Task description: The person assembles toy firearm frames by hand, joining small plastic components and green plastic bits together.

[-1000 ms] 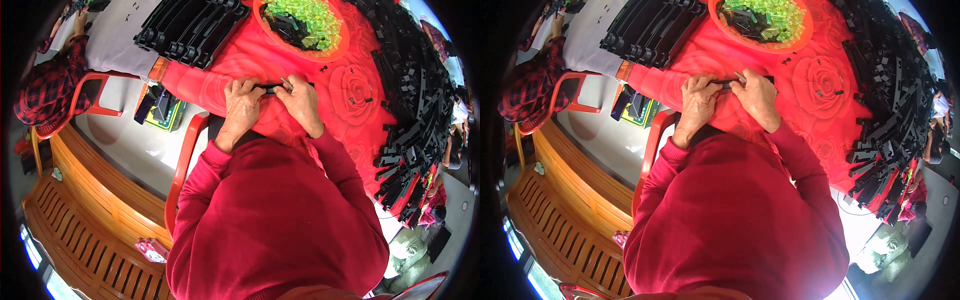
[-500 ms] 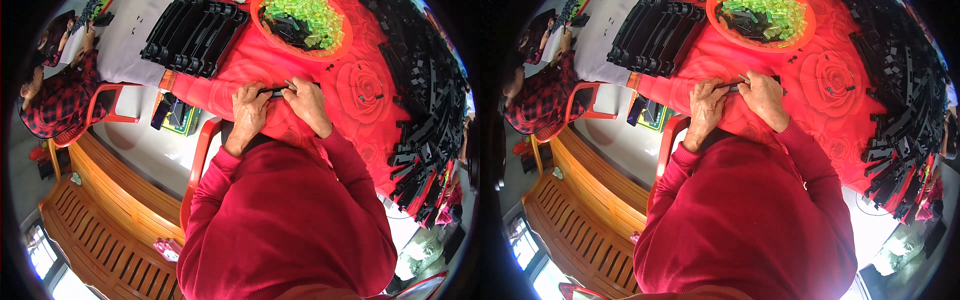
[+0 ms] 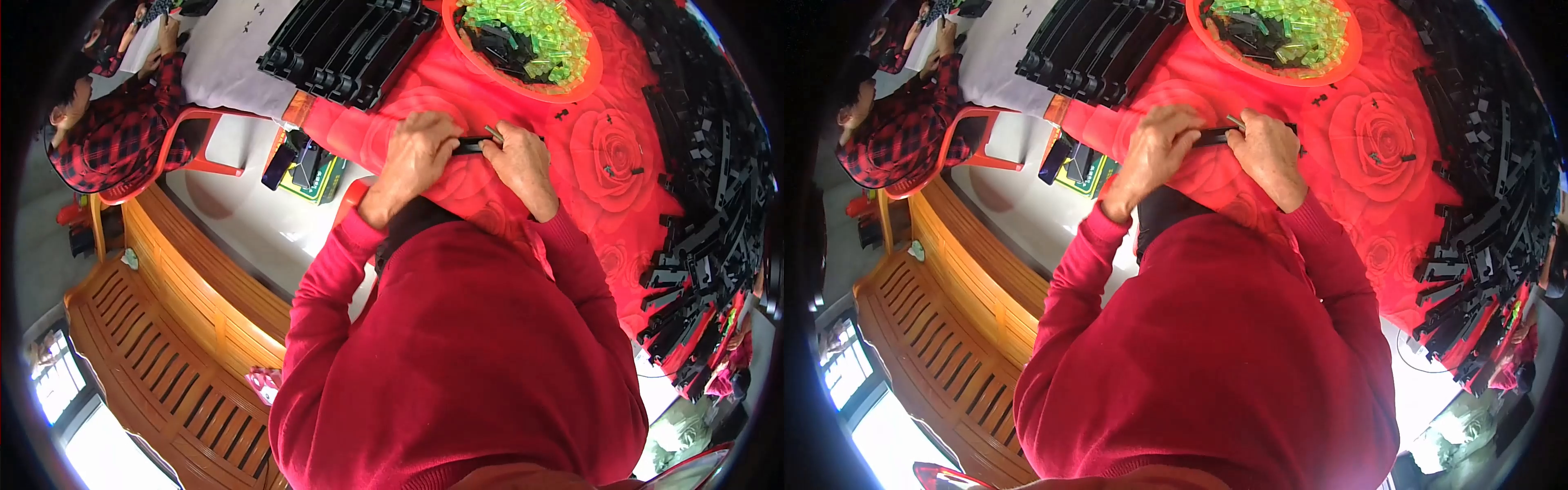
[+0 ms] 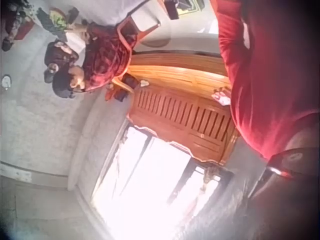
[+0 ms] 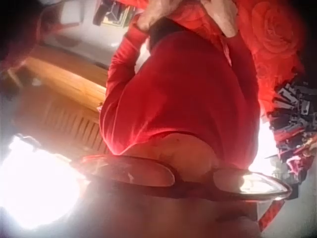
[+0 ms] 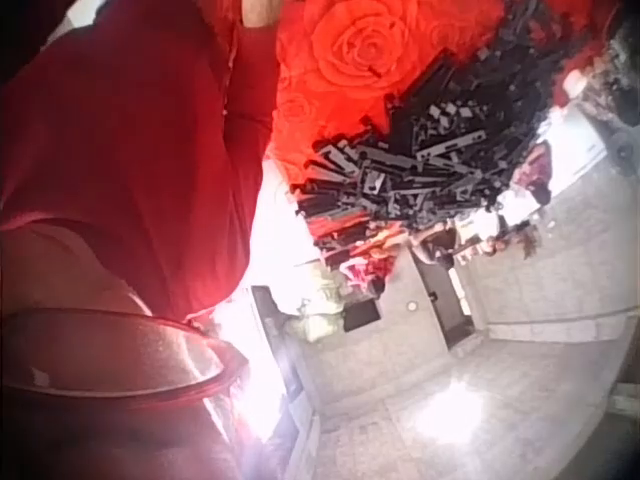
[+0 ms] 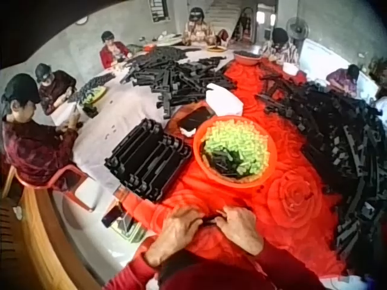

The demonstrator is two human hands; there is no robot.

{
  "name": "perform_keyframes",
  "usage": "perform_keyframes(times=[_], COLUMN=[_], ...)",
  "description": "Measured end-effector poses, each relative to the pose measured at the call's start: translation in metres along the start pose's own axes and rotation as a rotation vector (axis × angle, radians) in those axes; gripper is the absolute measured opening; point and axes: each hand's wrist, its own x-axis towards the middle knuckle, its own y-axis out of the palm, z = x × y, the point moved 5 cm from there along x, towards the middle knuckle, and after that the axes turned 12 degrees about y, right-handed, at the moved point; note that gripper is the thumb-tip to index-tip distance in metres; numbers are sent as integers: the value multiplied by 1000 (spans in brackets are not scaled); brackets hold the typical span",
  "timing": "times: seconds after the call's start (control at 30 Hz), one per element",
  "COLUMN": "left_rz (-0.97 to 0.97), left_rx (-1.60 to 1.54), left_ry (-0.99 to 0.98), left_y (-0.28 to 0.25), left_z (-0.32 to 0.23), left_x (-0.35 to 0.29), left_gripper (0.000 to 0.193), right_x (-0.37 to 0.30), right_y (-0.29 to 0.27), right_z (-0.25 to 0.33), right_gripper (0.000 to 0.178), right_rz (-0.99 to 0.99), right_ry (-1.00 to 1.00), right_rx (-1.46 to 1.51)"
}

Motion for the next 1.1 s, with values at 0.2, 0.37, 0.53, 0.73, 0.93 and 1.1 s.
perform_keyframes(times=[0.2,0.37,0.53,0.73,0.93,1.1], left_rz=[318,427,415,456,528,531], left_rx=[50,-108,50,-9,-19,4], left_ry=[-17,9,48,129,28,-127], left_y=[19,20,28,38,38,34], left_z=[28,24,22,33,30,31], left_x=[31,34,30,35,32,34], left_gripper=[13,16,19,23,22,23], right_x=[1,-1,4,4,-3,-1], right_y=[2,2,0,1,2,3], right_z=[0,-1,0,-5,0,-1], right_gripper=[23,23,22,21,18,17], right_rz=[16,-9,-21,-57,-44,-80], right_ry=[7,-6,-30,-34,-17,-11], right_rx=[12,25,27,21,38,108])
